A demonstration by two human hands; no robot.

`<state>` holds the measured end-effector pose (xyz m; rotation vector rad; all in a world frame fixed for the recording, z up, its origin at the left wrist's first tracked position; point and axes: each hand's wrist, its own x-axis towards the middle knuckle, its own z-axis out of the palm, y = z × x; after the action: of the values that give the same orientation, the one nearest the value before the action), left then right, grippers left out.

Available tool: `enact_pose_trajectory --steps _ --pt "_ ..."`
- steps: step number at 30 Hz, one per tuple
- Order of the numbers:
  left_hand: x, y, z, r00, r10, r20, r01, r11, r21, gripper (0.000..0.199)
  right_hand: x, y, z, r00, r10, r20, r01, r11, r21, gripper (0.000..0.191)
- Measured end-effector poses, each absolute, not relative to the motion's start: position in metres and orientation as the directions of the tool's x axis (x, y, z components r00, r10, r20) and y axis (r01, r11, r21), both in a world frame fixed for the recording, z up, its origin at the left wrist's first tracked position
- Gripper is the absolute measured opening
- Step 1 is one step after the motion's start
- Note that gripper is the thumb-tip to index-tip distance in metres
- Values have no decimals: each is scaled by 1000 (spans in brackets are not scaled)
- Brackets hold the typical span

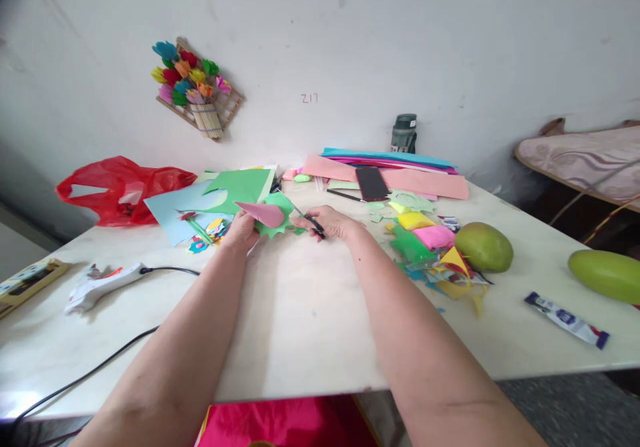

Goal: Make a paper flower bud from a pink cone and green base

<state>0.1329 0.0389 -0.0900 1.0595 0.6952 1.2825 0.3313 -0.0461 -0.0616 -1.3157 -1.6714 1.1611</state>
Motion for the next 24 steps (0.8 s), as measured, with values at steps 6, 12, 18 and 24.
enact_pose_trajectory --steps 6,12,18,24 --pt "134 38 -89 168 975 144 -438 -57 897 29 328 -48 -59 -196 981 -12 338 56 -939 34" --pt "134 38 -89 160 978 137 -424 -57 904 31 325 -49 -57 -183 983 -17 335 46 -941 32" --pt "132 41 -91 187 972 140 -434 -47 900 32 327 -48 -60 -206 978 -10 336 61 -940 33" --pt "131 42 -91 181 972 149 -418 -61 906 33 330 -46 -63 -235 972 4 350 88 -933 37"
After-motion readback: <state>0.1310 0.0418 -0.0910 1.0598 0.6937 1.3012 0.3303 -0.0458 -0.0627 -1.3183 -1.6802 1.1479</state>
